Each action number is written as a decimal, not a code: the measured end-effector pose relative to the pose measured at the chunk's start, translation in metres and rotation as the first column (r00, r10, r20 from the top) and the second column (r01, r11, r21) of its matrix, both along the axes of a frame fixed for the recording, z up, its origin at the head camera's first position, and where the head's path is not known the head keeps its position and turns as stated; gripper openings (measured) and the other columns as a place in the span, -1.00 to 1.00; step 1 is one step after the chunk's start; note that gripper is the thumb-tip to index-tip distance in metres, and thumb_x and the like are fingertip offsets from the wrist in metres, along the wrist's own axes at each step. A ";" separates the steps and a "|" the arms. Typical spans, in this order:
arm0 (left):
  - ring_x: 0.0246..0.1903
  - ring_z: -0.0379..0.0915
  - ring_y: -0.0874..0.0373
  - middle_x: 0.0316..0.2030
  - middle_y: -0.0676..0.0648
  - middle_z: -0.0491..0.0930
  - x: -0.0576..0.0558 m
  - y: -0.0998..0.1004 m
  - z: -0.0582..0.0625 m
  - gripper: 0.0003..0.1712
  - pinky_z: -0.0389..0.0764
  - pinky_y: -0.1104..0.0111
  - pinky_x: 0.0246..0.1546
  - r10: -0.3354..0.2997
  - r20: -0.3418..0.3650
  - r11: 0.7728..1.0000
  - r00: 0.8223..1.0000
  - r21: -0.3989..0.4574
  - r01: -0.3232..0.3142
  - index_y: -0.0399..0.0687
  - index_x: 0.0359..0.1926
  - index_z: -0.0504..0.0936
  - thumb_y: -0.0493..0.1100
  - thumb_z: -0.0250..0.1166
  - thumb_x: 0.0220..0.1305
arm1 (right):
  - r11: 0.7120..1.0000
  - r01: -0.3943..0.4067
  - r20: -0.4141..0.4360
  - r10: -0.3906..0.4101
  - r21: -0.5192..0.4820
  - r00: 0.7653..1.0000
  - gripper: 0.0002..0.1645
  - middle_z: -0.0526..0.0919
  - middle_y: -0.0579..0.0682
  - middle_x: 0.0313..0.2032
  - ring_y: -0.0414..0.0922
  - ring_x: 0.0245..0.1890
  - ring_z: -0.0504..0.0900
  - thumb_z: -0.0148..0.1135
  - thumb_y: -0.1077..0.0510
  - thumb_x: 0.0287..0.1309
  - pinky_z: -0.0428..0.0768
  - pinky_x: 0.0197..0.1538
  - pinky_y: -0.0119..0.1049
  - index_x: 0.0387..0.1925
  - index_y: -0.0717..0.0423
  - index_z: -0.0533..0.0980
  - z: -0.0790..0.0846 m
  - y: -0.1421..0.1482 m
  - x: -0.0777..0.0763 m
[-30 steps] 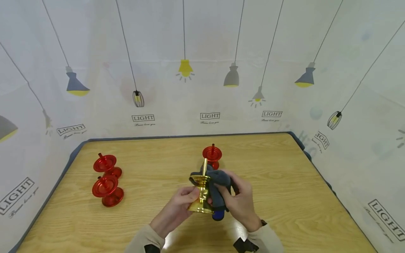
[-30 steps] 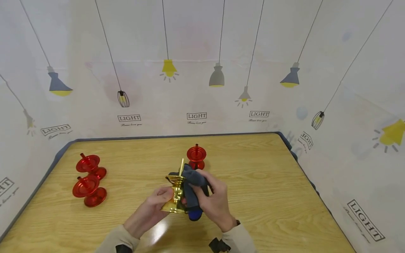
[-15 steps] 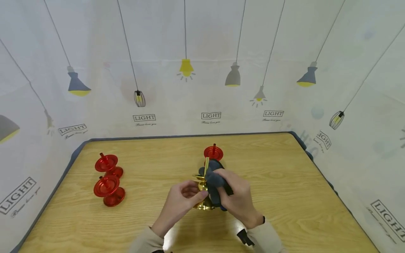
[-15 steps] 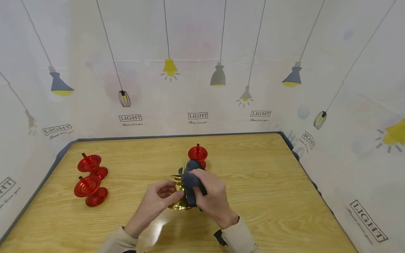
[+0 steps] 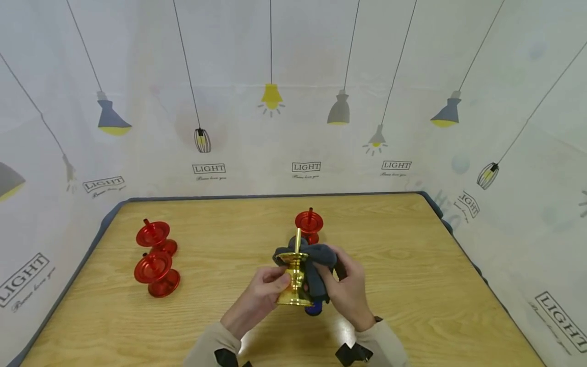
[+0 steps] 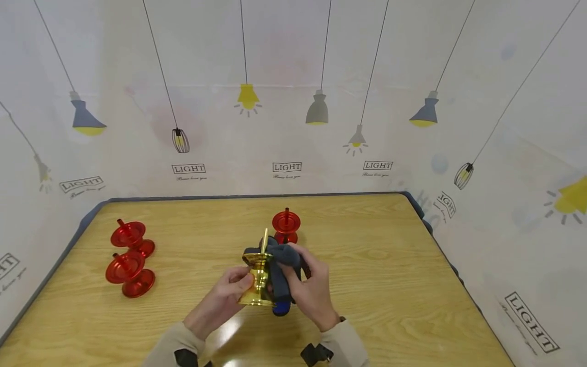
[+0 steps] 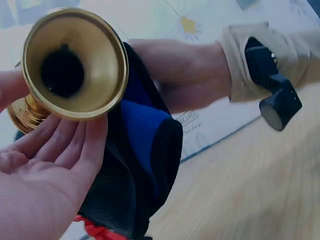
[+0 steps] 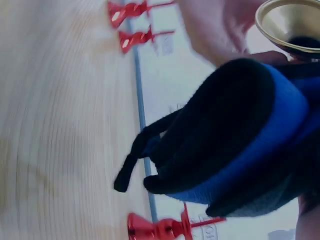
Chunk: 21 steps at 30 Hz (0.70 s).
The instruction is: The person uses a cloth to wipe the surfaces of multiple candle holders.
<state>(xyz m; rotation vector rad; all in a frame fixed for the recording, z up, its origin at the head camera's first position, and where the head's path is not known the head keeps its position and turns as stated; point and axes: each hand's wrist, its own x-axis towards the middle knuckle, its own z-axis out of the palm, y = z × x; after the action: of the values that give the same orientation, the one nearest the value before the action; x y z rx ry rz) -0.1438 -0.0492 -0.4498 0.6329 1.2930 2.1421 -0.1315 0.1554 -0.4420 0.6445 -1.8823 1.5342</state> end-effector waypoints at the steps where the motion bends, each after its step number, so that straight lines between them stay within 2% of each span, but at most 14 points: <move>1: -0.21 0.63 0.31 -0.21 0.08 0.72 0.000 -0.001 0.000 -0.76 0.63 0.46 -0.14 -0.033 0.023 0.999 0.999 0.028 0.032 -0.07 -0.01 0.66 -0.10 0.11 0.55 | 1.000 -0.001 0.023 0.001 -0.010 1.000 -0.62 0.73 0.19 -0.20 -0.29 -0.13 0.70 0.32 0.57 0.09 0.66 -0.05 -0.46 -0.04 0.33 0.60 0.000 -0.001 -0.001; 2: -0.19 0.63 0.31 -0.19 0.07 0.72 -0.001 -0.002 0.000 -0.75 0.63 0.44 -0.09 -0.047 0.039 0.998 0.998 0.032 0.045 -0.05 -0.02 0.67 -0.10 0.08 0.56 | 1.000 0.004 0.035 -0.004 -0.008 0.999 -0.63 0.73 0.19 -0.19 -0.29 -0.12 0.70 0.32 0.56 0.10 0.66 -0.04 -0.46 -0.03 0.32 0.60 0.000 -0.002 -0.002; 4: -0.21 0.58 0.32 -0.22 0.09 0.68 -0.001 -0.004 0.002 -0.75 0.60 0.44 -0.09 -0.018 0.053 1.000 0.998 -0.011 0.019 -0.09 -0.06 0.65 -0.12 0.06 0.57 | 0.999 0.032 0.025 -0.033 0.026 0.999 -0.63 0.74 0.19 -0.18 -0.26 -0.10 0.71 0.34 0.54 0.10 0.64 -0.01 -0.47 -0.03 0.30 0.61 0.000 -0.004 -0.004; 6: -0.21 0.58 0.31 -0.22 0.08 0.67 0.000 -0.006 0.006 -0.74 0.60 0.44 -0.12 0.085 0.012 0.988 0.996 -0.134 -0.082 -0.19 -0.02 0.64 -0.13 0.12 0.53 | 0.993 0.078 -0.038 -0.075 0.090 0.996 -0.62 0.75 0.19 -0.19 -0.19 -0.12 0.73 0.37 0.53 0.06 0.62 0.03 -0.48 -0.05 0.28 0.62 0.000 -0.005 -0.008; 7: -0.22 0.57 0.31 -0.21 0.05 0.67 0.000 -0.006 0.008 -0.73 0.60 0.45 -0.15 0.148 -0.033 0.965 0.988 -0.213 -0.152 -0.23 0.00 0.63 -0.12 0.18 0.50 | 0.986 0.103 -0.081 -0.094 0.127 0.992 -0.61 0.75 0.18 -0.20 -0.15 -0.13 0.74 0.37 0.53 0.05 0.61 0.06 -0.48 -0.05 0.27 0.62 0.001 -0.005 -0.009; 8: -0.23 0.58 0.30 -0.21 0.02 0.68 0.001 -0.005 0.010 -0.69 0.61 0.44 -0.17 0.214 -0.089 0.929 0.973 -0.290 -0.231 -0.26 0.01 0.63 -0.10 0.24 0.45 | 0.978 0.129 -0.128 -0.109 0.164 0.986 -0.62 0.76 0.17 -0.20 -0.11 -0.14 0.75 0.37 0.52 0.05 0.61 0.08 -0.48 -0.06 0.27 0.62 0.002 -0.005 -0.011; 9: -0.22 0.61 0.28 -0.20 -0.02 0.70 0.001 -0.005 0.012 -0.64 0.62 0.43 -0.19 0.269 -0.147 0.883 0.952 -0.358 -0.305 -0.29 0.02 0.64 -0.08 0.30 0.40 | 0.968 0.153 -0.175 -0.118 0.201 0.977 -0.65 0.76 0.15 -0.20 -0.07 -0.16 0.76 0.36 0.49 0.07 0.61 0.08 -0.48 -0.07 0.26 0.62 0.003 -0.005 -0.012; 11: -0.21 0.69 0.19 -0.18 -0.11 0.75 0.003 -0.003 0.015 -0.56 0.68 0.39 -0.19 0.346 -0.261 0.778 0.901 -0.458 -0.431 -0.27 0.03 0.67 -0.03 0.42 0.30 | 0.948 0.188 -0.260 -0.119 0.258 0.958 -0.74 0.75 0.13 -0.20 0.01 -0.18 0.76 0.33 0.40 0.18 0.62 0.10 -0.43 -0.07 0.26 0.62 0.005 -0.005 -0.014; 13: -0.24 0.70 0.15 -0.21 -0.14 0.76 0.005 0.000 0.016 -0.59 0.69 0.36 -0.21 0.379 -0.340 0.706 0.860 -0.494 -0.507 -0.20 -0.04 0.72 0.00 0.48 0.22 | 0.932 0.206 -0.312 -0.108 0.299 0.944 -0.81 0.75 0.11 -0.19 0.02 -0.18 0.77 0.26 0.29 0.32 0.64 0.10 -0.37 -0.06 0.26 0.61 0.008 -0.006 -0.014; 14: -0.25 0.71 0.14 -0.23 -0.13 0.76 0.005 0.002 0.017 -0.61 0.70 0.35 -0.21 0.387 -0.363 0.687 0.848 -0.500 -0.528 -0.17 -0.07 0.73 0.00 0.50 0.20 | 0.927 0.212 -0.328 -0.105 0.311 0.939 -0.80 0.75 0.11 -0.19 0.02 -0.18 0.77 0.22 0.23 0.37 0.65 0.09 -0.35 -0.06 0.25 0.61 0.009 -0.006 -0.013; 16: -0.29 0.70 0.14 -0.27 -0.10 0.76 0.006 0.003 0.017 -0.64 0.70 0.34 -0.24 0.395 -0.378 0.671 0.837 -0.504 -0.544 -0.12 -0.12 0.74 0.00 0.52 0.17 | 0.925 0.208 -0.339 -0.094 0.318 0.936 -0.75 0.75 0.11 -0.18 0.02 -0.17 0.77 0.15 0.16 0.43 0.66 0.08 -0.32 -0.06 0.25 0.61 0.011 -0.007 -0.012; 17: -0.30 0.69 0.16 -0.28 -0.09 0.76 0.006 0.004 0.016 -0.65 0.69 0.34 -0.25 0.397 -0.376 0.672 0.837 -0.503 -0.544 -0.11 -0.13 0.74 0.00 0.52 0.16 | 0.928 0.204 -0.341 -0.091 0.313 0.936 -0.74 0.75 0.11 -0.18 0.02 -0.18 0.77 0.14 0.15 0.44 0.66 0.07 -0.32 -0.06 0.26 0.61 0.012 -0.007 -0.011; 19: -0.31 0.68 0.18 -0.28 -0.08 0.75 0.005 0.004 0.015 -0.65 0.69 0.35 -0.28 0.394 -0.346 0.703 0.851 -0.484 -0.522 -0.16 -0.13 0.74 -0.02 0.52 0.17 | 0.938 0.186 -0.332 -0.083 0.291 0.940 -0.74 0.75 0.12 -0.19 0.02 -0.20 0.77 0.15 0.14 0.44 0.65 0.07 -0.36 -0.06 0.26 0.61 0.012 -0.007 -0.010; 21: -0.32 0.67 0.21 -0.30 -0.05 0.75 0.003 0.002 0.013 -0.65 0.67 0.37 -0.31 0.379 -0.279 0.766 0.882 -0.439 -0.469 -0.23 -0.11 0.72 -0.06 0.49 0.22 | 0.952 0.159 -0.310 -0.073 0.261 0.948 -0.75 0.75 0.13 -0.20 0.01 -0.20 0.76 0.19 0.16 0.42 0.63 0.07 -0.41 -0.05 0.27 0.61 0.012 -0.006 -0.008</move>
<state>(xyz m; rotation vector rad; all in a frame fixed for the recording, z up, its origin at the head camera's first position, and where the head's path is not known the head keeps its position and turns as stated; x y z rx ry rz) -0.1408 -0.0468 -0.4370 0.3268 2.1687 1.9705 -0.1399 0.1493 -0.4300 0.8246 -1.8807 1.0341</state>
